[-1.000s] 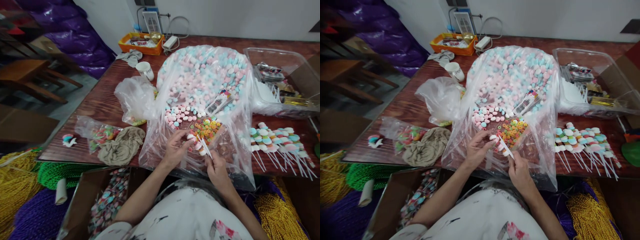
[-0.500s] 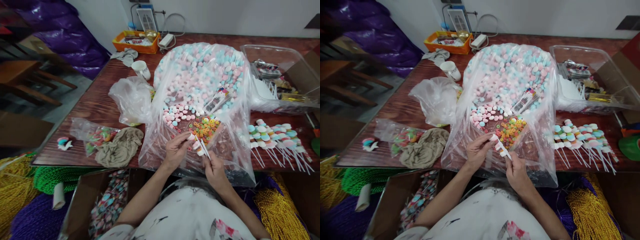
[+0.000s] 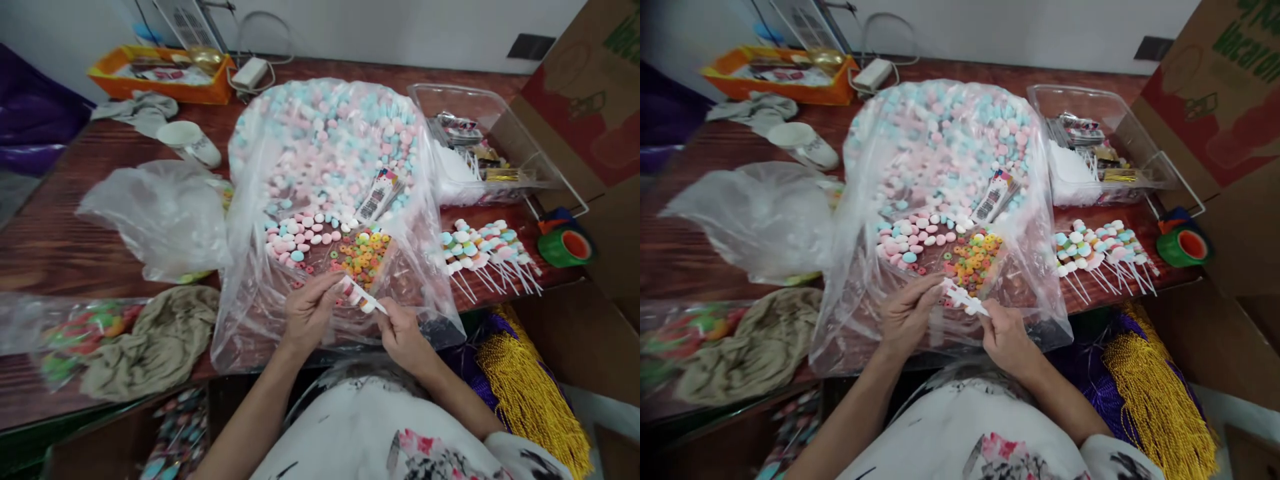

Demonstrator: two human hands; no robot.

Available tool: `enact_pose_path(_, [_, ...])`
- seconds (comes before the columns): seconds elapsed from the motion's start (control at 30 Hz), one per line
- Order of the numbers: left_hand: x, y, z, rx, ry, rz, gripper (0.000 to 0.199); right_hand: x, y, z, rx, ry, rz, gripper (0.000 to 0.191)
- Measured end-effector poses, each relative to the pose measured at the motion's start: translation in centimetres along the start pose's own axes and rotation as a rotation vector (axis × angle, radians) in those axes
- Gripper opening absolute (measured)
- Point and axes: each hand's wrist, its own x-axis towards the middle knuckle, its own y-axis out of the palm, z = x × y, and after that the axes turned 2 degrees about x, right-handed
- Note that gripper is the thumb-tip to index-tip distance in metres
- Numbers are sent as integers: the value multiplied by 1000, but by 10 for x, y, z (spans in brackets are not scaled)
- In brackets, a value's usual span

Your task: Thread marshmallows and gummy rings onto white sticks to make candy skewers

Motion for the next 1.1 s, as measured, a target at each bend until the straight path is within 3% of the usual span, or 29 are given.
enact_pose_path(0.13, [-2, 3, -1, 85, 114, 20, 18, -4, 3, -2, 58, 51, 1, 18])
enact_pose_path(0.3, [-15, 16, -8, -29, 23, 47, 23, -12, 1, 0, -2, -6, -29, 20])
enact_pose_path(0.4, [-18, 15, -13, -249, -31, 72, 38, -16, -38, -2, -202, -31, -212, 19])
enact_pose_path(0.47, [-15, 8, -14, -354, -50, 24, 51, -14, -80, -14, -436, 68, -444, 19])
enact_pose_path(0.53, [-13, -1, -12, -336, -94, -59, 55, -9, -124, -38, -692, 211, -594, 24])
enact_pose_path(0.57, [-12, -5, -10, -293, -126, -92, 52, -5, -143, -53, -804, 261, -631, 25])
enact_pose_path(0.63, [-14, -10, -7, -187, -178, -117, 40, 4, -171, -84, -964, 313, -578, 25])
enact_pose_path(0.73, [-23, -10, -3, -61, -176, -29, 27, 13, -187, -116, -1008, 246, -524, 27])
enact_pose_path(0.83, [-30, -13, -1, -39, -165, 23, 24, 11, -181, -106, -823, 113, -765, 30])
enact_pose_path(0.93, [-30, -22, -1, -88, -265, -105, 31, 3, -152, -59, -416, -17, -1170, 26])
enact_pose_path(0.97, [-30, -25, -2, -96, -301, -154, 32, 1, -136, -41, -239, -68, -1244, 23])
enact_pose_path(1.0, [-30, -26, -4, -94, -324, -189, 32, -2, -118, -25, -77, -101, -1210, 20])
enact_pose_path(1.1, [-36, -21, -7, -30, -289, -155, 25, -7, -55, -1, 236, -55, -698, 11])
